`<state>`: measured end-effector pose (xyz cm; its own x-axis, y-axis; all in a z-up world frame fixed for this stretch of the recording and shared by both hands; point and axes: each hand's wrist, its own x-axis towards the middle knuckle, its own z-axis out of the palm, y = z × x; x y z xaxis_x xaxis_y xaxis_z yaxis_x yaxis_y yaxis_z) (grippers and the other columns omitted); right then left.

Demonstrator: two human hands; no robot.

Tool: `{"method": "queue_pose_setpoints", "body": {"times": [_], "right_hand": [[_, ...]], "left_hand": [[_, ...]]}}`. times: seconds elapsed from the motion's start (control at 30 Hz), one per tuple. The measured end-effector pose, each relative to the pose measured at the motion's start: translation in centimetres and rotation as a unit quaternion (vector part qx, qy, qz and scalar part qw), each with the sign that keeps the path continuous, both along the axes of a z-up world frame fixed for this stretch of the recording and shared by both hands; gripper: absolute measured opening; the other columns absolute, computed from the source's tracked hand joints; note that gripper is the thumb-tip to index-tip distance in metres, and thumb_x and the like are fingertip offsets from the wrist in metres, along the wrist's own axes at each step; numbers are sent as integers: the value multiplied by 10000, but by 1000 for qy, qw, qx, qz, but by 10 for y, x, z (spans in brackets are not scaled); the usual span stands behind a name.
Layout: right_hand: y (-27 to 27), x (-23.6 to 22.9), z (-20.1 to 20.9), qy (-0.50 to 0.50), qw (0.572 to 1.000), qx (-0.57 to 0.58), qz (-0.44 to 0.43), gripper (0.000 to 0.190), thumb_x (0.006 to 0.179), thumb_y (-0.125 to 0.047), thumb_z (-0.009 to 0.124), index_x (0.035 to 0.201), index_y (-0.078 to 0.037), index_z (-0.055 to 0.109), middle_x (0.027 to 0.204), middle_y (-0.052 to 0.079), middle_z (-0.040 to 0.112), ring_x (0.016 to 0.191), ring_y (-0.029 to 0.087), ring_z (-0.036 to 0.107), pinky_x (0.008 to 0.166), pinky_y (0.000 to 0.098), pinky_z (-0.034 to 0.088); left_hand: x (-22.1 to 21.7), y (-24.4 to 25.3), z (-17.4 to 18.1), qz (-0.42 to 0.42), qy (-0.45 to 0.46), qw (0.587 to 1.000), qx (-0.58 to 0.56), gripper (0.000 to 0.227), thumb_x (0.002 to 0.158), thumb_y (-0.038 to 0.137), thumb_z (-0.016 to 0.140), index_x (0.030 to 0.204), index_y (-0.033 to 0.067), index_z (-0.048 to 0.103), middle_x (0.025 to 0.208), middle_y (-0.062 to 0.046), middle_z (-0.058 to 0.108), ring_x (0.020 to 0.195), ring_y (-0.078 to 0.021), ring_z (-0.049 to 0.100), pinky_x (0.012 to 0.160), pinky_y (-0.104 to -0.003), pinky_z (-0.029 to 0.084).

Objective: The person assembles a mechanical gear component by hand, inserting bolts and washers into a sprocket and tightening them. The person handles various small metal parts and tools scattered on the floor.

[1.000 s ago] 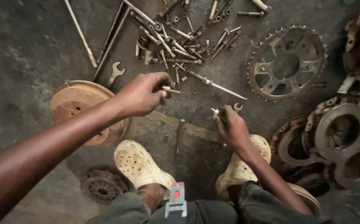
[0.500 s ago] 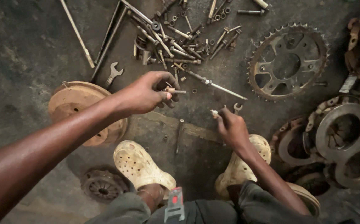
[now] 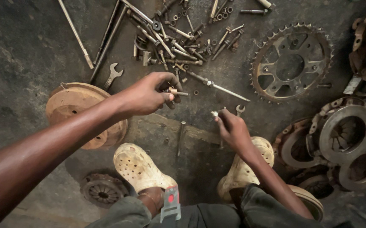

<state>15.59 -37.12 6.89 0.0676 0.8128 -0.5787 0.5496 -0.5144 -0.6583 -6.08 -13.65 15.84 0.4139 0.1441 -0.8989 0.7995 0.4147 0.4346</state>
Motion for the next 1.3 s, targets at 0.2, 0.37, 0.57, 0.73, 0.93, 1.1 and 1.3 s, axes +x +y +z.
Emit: {"method": "queue_pose_setpoints", "body": {"times": [0.2,0.37,0.57,0.73,0.93,1.1,1.3], "right_hand": [[0,-4,1,-48,986,-161,14,221,968,-233,620,1168,-145,650,696,169,678,576,371,663,580,460,512],[-8,-3,-3,8,998,65,16,191,980,-192,694,1000,-9,643,786,209,658,646,336,637,626,426,505],[-10,-7,-1,49,998,-42,-22,214,946,-179,654,1085,-17,665,759,175,700,575,289,682,590,405,506],[-12,-8,0,26,999,-30,-10,250,968,-146,636,1196,-46,643,813,182,722,663,299,706,621,426,530],[-21,-6,-5,67,996,62,-25,248,976,-61,610,1217,-26,564,974,143,731,786,263,727,667,390,569],[-23,-3,-2,75,987,144,-18,301,942,-42,694,1229,-13,609,986,150,704,825,254,718,690,360,560],[-26,1,13,76,977,197,26,348,821,-46,813,1131,-35,654,1010,115,725,852,210,739,710,301,613]], "left_hand": [[-2,-2,-5,1,-37,999,16,224,966,130,608,1173,51,647,961,-52,737,883,-102,675,782,-315,521],[-7,-4,-11,9,-43,999,27,215,961,110,612,1165,45,639,943,-74,732,848,-131,673,738,-348,524],[-10,-7,-21,15,-73,996,41,182,971,85,601,1139,23,634,949,-76,721,867,-135,704,777,-334,556],[-15,-9,-27,28,-95,994,43,168,964,64,607,1124,18,628,958,-79,708,856,-142,702,777,-335,565],[-19,-11,-35,41,-110,992,51,161,959,44,611,1115,12,628,975,-84,702,873,-141,680,790,-333,563],[-18,-11,-36,37,-97,994,47,161,956,44,610,1111,7,628,1003,-74,700,865,-139,681,789,-332,570],[-15,-8,-32,43,-110,991,57,171,952,35,605,1117,-4,625,1003,-85,705,868,-143,673,782,-334,571]]}}
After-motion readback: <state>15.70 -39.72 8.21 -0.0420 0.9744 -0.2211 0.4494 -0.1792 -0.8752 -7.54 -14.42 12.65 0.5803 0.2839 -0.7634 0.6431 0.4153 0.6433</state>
